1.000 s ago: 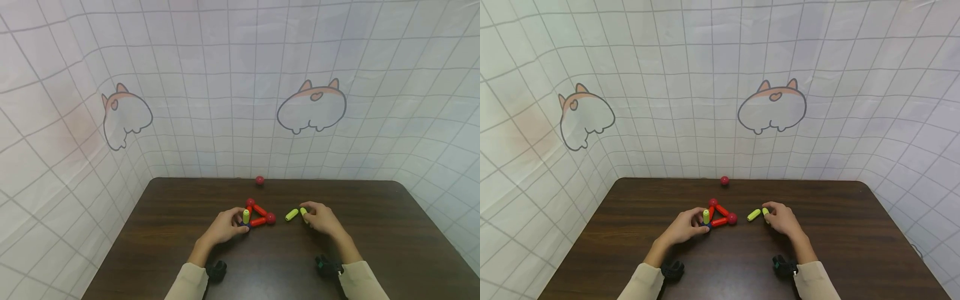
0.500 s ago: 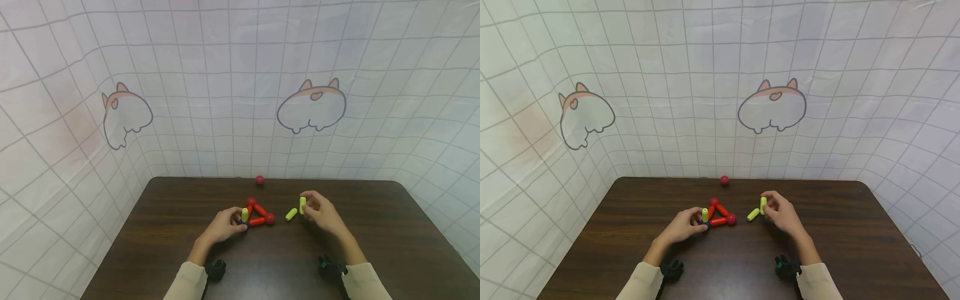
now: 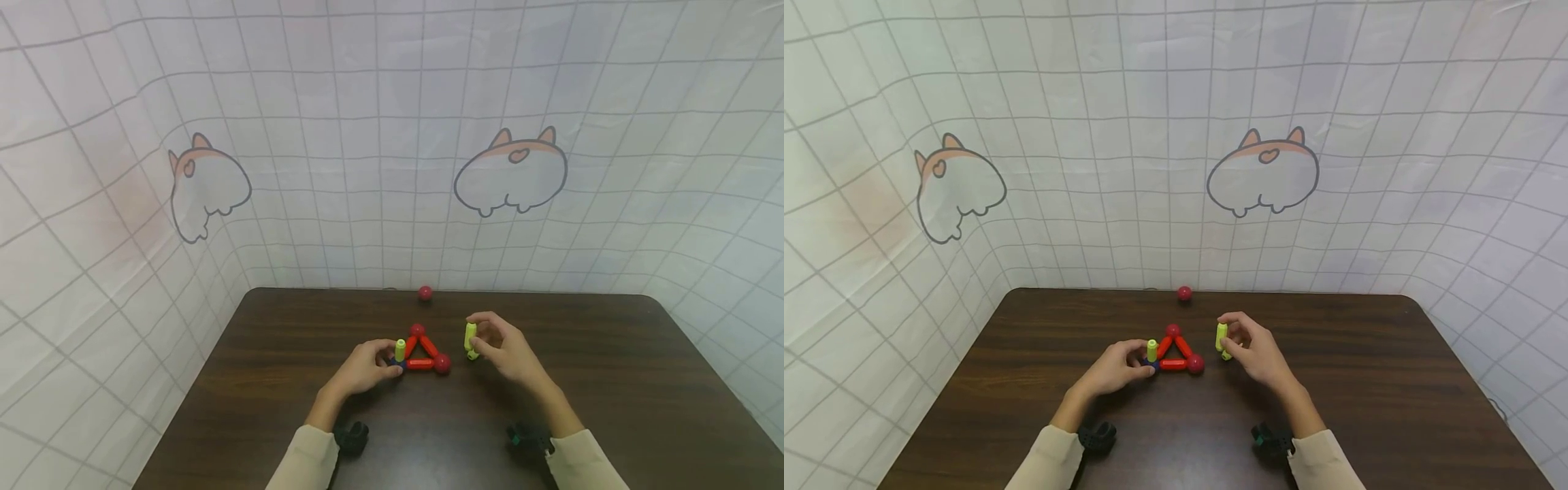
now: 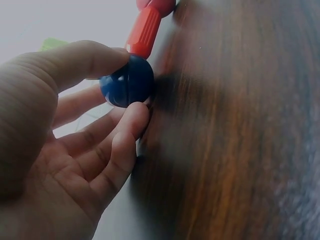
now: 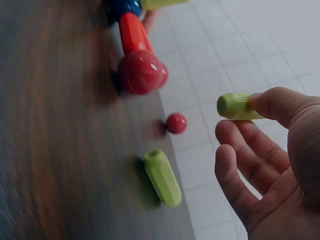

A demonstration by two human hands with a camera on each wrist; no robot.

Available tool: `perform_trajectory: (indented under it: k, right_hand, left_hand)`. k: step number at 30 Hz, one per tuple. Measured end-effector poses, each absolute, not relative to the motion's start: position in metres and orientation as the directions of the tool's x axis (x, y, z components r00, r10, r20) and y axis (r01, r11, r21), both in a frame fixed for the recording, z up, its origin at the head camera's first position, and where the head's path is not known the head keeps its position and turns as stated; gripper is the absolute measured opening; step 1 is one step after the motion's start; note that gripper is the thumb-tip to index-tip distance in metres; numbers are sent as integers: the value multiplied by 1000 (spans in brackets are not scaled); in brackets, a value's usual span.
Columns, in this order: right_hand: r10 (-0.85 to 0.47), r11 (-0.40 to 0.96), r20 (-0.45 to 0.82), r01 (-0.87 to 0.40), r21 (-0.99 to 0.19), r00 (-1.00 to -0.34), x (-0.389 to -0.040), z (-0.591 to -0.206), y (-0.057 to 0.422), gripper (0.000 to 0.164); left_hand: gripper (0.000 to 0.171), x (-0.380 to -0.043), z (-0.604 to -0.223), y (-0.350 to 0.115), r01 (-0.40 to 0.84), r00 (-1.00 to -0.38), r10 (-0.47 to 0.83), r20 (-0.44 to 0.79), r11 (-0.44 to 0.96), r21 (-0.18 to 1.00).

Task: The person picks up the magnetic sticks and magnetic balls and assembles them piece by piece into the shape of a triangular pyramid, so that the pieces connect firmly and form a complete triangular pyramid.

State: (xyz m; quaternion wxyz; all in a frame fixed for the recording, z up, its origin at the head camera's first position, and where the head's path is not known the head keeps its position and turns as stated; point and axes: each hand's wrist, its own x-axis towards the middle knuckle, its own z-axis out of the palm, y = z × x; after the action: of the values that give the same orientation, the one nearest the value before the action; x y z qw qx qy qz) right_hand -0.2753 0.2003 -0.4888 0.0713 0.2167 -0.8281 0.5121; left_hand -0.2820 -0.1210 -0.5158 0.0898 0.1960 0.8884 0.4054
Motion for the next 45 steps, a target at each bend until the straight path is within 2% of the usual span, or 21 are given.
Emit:
perform_trajectory:
  k: [17,45]
  right_hand:
    - [-318,394,340,-449,-802,-885,-271,-502,169,34]
    - [-373,438,308,-459,-773,-875,-271,-509,161,29]
  left_hand:
    - [48,-281,-515,-122,270,-903,430,-12,589,762]
    - [48,-283,-517,-123,258,-904,427,-21,584,770]
